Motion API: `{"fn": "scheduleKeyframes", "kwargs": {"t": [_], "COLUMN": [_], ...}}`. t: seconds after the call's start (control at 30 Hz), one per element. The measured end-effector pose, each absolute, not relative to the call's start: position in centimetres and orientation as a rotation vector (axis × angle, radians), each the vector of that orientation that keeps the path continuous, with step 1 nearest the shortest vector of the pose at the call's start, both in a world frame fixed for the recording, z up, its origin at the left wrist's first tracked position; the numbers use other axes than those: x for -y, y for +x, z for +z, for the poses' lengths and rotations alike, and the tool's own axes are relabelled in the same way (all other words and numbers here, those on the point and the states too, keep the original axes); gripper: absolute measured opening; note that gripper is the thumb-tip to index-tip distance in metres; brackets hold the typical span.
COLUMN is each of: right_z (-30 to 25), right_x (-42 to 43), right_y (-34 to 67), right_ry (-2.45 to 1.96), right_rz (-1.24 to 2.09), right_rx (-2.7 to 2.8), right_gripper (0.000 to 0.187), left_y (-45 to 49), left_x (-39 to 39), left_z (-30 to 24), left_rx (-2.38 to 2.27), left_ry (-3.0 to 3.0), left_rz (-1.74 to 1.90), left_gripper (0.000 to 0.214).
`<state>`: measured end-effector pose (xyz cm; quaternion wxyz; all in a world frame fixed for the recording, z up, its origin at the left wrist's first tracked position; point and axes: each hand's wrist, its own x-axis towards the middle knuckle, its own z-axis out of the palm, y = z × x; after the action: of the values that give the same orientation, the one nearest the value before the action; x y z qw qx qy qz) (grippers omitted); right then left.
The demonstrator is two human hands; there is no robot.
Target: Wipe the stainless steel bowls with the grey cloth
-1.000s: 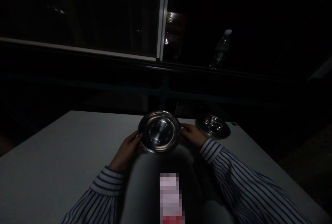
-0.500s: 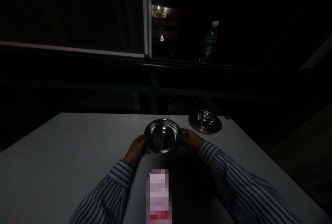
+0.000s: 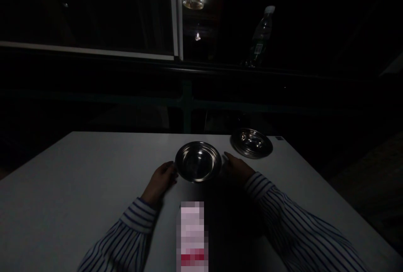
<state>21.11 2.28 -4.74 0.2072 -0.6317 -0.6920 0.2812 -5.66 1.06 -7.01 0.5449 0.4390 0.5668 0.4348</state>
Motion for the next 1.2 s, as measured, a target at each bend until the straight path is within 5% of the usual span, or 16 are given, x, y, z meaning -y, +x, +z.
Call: {"fn": "scheduleKeyframes", "kwargs": {"t": [0.37, 0.6, 0.8, 1.07, 1.2], "right_z": [-7.0, -10.4, -8.5, -5.8, -7.6], "right_x": [8.3, 7.5, 7.6, 7.5, 6.9], "right_y": [19.6, 19.6, 19.9, 25.0, 27.2], "right_ry": [-1.622, -1.899, -1.609, -2.212, -2.284], "right_rz": [0.7, 0.778, 0.546, 0.257, 0.506], "right_rx": [1.914, 1.55, 1.744, 1.988, 1.879], "right_gripper": [0.031, 0.019, 0.017, 0.036, 0.043], "left_y": [-7.0, -6.4, -6.1, -5.1, -4.1], "left_x": [6.2, 6.3, 6.3, 5.0, 4.8], "left_z": [-6.6, -7.3, -7.1, -5.4, -4.9], "left_rx": [-1.331, -1.271, -1.269, -1.322, -1.26], "left_ry": [1.31, 1.474, 1.481, 1.508, 1.491], "left_rz": [0.665, 0.659, 0.699, 0.764, 0.778], "left_gripper": [0.043, 0.037, 0.032, 0.027, 0.025]}}
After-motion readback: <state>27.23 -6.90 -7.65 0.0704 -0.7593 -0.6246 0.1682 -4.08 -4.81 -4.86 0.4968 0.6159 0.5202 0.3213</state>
